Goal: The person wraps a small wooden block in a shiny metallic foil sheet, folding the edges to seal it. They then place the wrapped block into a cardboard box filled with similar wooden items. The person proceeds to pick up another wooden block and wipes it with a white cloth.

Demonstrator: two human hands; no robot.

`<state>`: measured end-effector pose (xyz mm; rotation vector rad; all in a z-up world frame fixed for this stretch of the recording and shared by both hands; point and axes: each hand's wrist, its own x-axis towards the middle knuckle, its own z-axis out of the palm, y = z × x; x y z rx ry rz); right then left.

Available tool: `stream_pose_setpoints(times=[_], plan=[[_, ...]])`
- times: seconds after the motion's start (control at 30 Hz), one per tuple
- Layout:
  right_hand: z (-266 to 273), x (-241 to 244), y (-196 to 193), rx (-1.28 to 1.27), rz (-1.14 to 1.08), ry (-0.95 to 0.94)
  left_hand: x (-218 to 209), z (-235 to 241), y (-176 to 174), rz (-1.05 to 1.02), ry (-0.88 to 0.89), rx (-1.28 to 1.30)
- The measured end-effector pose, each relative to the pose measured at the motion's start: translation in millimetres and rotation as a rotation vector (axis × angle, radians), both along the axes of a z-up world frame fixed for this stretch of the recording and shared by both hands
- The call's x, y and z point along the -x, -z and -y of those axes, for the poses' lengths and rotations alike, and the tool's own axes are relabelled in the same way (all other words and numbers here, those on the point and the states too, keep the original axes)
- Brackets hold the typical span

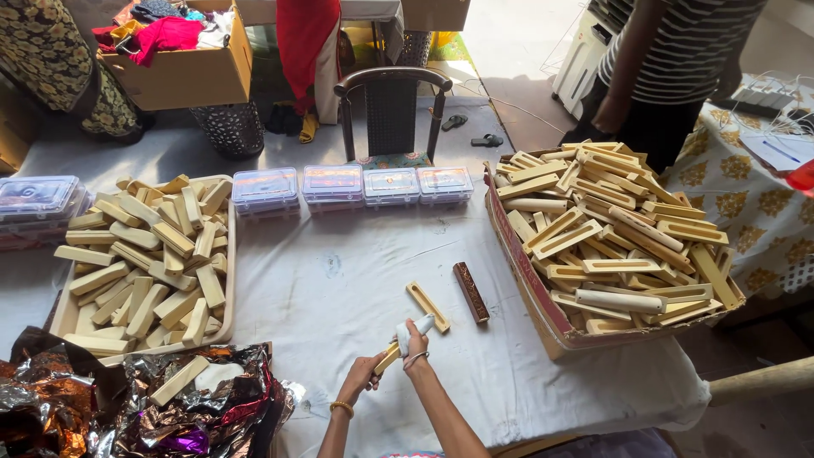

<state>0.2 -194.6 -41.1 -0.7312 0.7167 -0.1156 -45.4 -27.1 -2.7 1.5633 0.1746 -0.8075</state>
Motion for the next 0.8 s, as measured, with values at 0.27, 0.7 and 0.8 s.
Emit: stream_pose_setpoints(times=[0.27,0.7,0.8], plan=[[0,-2,-5,-0.051,0.007,-0.118,-1,-10,9,0.049,0.038,-0.021],[31,-13,-21,-0.059,0.011,-0.091,-3,-3,-27,0.114,0.065,-0.024],[53,-19,17,0.007,0.003,0.095,5,-8,-66,-0.006,0.113,0.025]])
